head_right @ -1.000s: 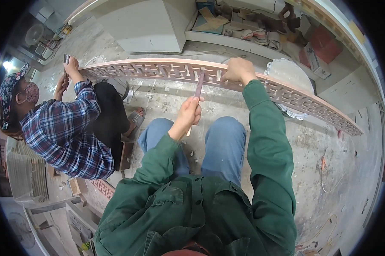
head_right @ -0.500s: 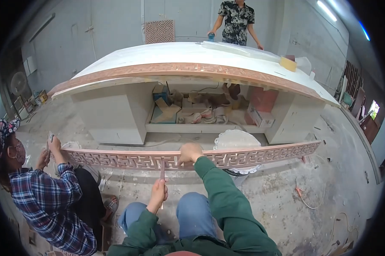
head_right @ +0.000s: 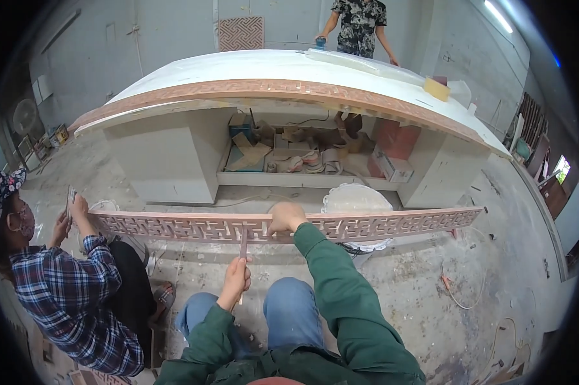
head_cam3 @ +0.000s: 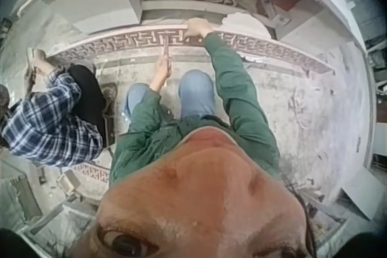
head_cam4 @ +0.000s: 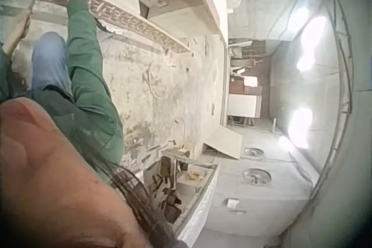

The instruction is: The recorder uses sandpaper to smooth the edges and decorative patterns of a carved wooden furniture component.

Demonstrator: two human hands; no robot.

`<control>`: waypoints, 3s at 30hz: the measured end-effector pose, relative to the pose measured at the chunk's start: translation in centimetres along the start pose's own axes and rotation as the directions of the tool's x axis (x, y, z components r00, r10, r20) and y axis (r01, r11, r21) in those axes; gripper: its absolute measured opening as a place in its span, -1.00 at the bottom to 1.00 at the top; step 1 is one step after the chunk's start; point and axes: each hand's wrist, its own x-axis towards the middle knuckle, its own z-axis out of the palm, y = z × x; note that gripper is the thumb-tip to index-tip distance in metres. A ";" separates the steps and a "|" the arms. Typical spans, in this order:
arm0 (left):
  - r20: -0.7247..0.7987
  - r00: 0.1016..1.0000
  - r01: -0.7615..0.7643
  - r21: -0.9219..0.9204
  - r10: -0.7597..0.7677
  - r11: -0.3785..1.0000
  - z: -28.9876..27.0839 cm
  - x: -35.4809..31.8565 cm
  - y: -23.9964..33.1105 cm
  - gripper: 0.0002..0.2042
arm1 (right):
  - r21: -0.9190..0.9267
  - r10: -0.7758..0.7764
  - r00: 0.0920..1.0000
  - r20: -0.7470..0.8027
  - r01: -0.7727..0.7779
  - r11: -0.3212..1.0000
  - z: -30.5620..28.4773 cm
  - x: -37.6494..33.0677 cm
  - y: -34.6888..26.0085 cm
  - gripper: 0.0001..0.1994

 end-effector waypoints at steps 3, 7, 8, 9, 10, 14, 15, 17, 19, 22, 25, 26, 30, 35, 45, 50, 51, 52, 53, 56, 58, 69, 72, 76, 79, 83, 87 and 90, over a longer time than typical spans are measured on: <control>0.038 0.999 0.010 0.004 -0.010 1.000 -0.4 2.6 1.7 -0.73 | 0.007 0.018 0.999 0.032 -0.018 1.000 -0.8 -0.9 -1.2 -0.52; 0.062 0.997 0.050 0.014 -0.051 0.999 0.5 4.5 3.0 -0.74 | -0.021 0.085 0.994 0.073 -0.084 0.996 -0.2 -0.1 -0.2 -0.50; 0.035 0.998 0.044 -0.003 -0.043 0.999 0.8 4.2 2.7 -0.75 | -0.014 0.083 0.992 0.097 -0.082 0.997 -0.4 0.0 -0.3 -0.48; 0.004 0.999 0.039 -0.020 -0.039 0.999 1.0 3.8 2.4 -0.75 | -0.011 0.075 0.991 0.110 -0.074 0.997 -0.3 0.2 -0.4 -0.48; -0.016 0.999 0.031 -0.033 -0.032 0.999 0.9 2.8 1.8 -0.73 | -0.012 0.059 0.994 0.091 -0.058 0.998 -0.2 0.5 -0.6 -0.47; -0.025 0.999 -0.024 0.023 0.024 0.999 1.0 -0.4 -0.2 -0.72 | -0.036 0.035 0.999 0.018 -0.034 0.999 0.5 0.6 0.2 -0.57; -0.006 1.000 -0.014 -0.003 0.014 1.000 0.9 0.0 0.4 -0.72 | 0.047 0.071 0.994 0.088 -0.075 0.996 0.2 0.6 0.3 -0.58; 0.062 0.998 0.028 -0.074 -0.024 0.997 0.2 1.5 0.3 -0.72 | 0.012 0.090 0.991 0.098 -0.091 0.996 0.5 -0.4 0.2 -0.56; 0.077 0.996 -0.029 -0.047 0.033 0.998 0.6 6.4 1.8 -0.74 | -0.092 0.045 0.998 -0.034 -0.048 0.995 0.0 1.8 1.0 -0.56; 0.024 0.998 -0.057 -0.029 0.058 0.998 1.0 6.5 1.3 -0.75 | -0.010 0.039 0.998 0.046 -0.038 0.999 -0.2 0.9 0.3 -0.55; -0.041 0.903 -0.393 0.329 0.429 0.859 -0.4 4.6 -2.9 -0.76 | -0.020 -0.004 0.999 0.042 0.005 1.000 -0.6 0.3 -1.6 -0.54; -0.041 0.940 -0.319 0.250 0.340 0.914 0.6 3.9 -3.0 -0.76 | -0.030 0.018 0.999 0.040 -0.017 0.999 -0.6 0.9 -0.5 -0.55; -0.072 0.983 -0.144 0.253 0.166 0.957 0.5 1.6 -1.2 -0.70 | -0.024 0.070 0.995 0.074 -0.069 0.997 -0.4 0.0 -0.6 -0.57; -0.095 0.986 -0.114 0.232 0.140 0.966 0.3 7.0 1.3 -0.69 | 0.069 0.074 0.992 0.103 -0.081 0.994 -0.6 0.1 -1.7 -0.58; -0.112 0.971 -0.165 0.330 0.212 0.929 0.1 3.2 -0.1 -0.74 | 0.009 0.078 0.992 0.098 -0.079 0.997 -0.4 0.3 -1.7 -0.54; -0.018 0.992 0.118 -0.189 -0.123 0.975 2.2 5.1 4.3 -0.74 | -0.008 0.084 0.993 0.079 -0.084 0.996 -0.2 0.4 -1.5 -0.54; -0.007 0.996 0.087 -0.252 -0.092 0.964 2.6 4.8 3.6 -0.75 | 0.005 0.098 0.988 0.119 -0.099 0.995 -0.4 0.6 -0.9 -0.55; 0.001 0.998 0.059 -0.313 -0.061 0.948 3.0 4.3 2.9 -0.74 | 0.019 0.110 0.981 0.160 -0.115 0.993 -0.5 0.7 -0.3 -0.56; -0.013 0.995 0.085 -0.333 -0.094 0.939 3.6 3.5 3.1 -0.75 | 0.025 0.125 0.980 0.154 -0.130 0.991 -0.7 0.8 0.1 -0.56; -0.017 0.997 0.072 -0.317 -0.082 0.946 2.9 2.3 4.2 -0.75 | 0.030 0.064 0.994 0.089 -0.067 0.997 -1.6 0.2 -1.2 -0.58; -0.014 0.995 0.085 -0.313 -0.095 0.946 3.1 1.6 4.8 -0.75 | 0.022 0.072 0.993 0.095 -0.074 0.997 -1.0 0.2 -1.1 -0.58; -0.046 0.999 -0.011 -0.134 0.005 0.991 3.1 5.7 5.8 -0.75 | 0.021 0.077 0.993 0.086 -0.079 0.997 -1.1 1.2 -0.2 -0.53; -0.048 0.997 0.057 -0.192 -0.067 0.980 3.2 5.6 5.6 -0.75 | 0.039 0.058 0.991 0.118 -0.063 0.997 -1.0 1.2 0.0 -0.53; -0.033 0.987 0.146 -0.256 -0.159 0.956 3.6 2.8 5.7 -0.74 | 0.026 0.083 0.989 0.121 -0.087 0.996 -1.0 1.4 1.1 -0.53; 0.023 0.982 0.184 -0.292 -0.186 0.938 3.2 2.4 6.4 -0.74 | 0.031 0.094 0.988 0.125 -0.098 0.995 -1.1 1.5 1.2 -0.53; 0.050 0.987 0.161 -0.298 -0.153 0.941 2.2 6.7 7.2 -0.76 | 0.045 0.068 0.992 0.107 -0.073 0.996 -1.2 1.5 0.2 -0.52; 0.123 0.971 0.240 -0.463 -0.207 0.853 1.7 7.9 6.3 -0.78 | 0.048 0.059 0.987 0.148 -0.067 0.997 -0.9 2.3 0.7 -0.52; 0.071 0.973 0.230 -0.338 -0.219 0.913 2.2 5.7 4.8 -0.74 | 0.052 0.050 0.993 0.108 -0.056 0.997 -0.8 2.1 1.6 -0.53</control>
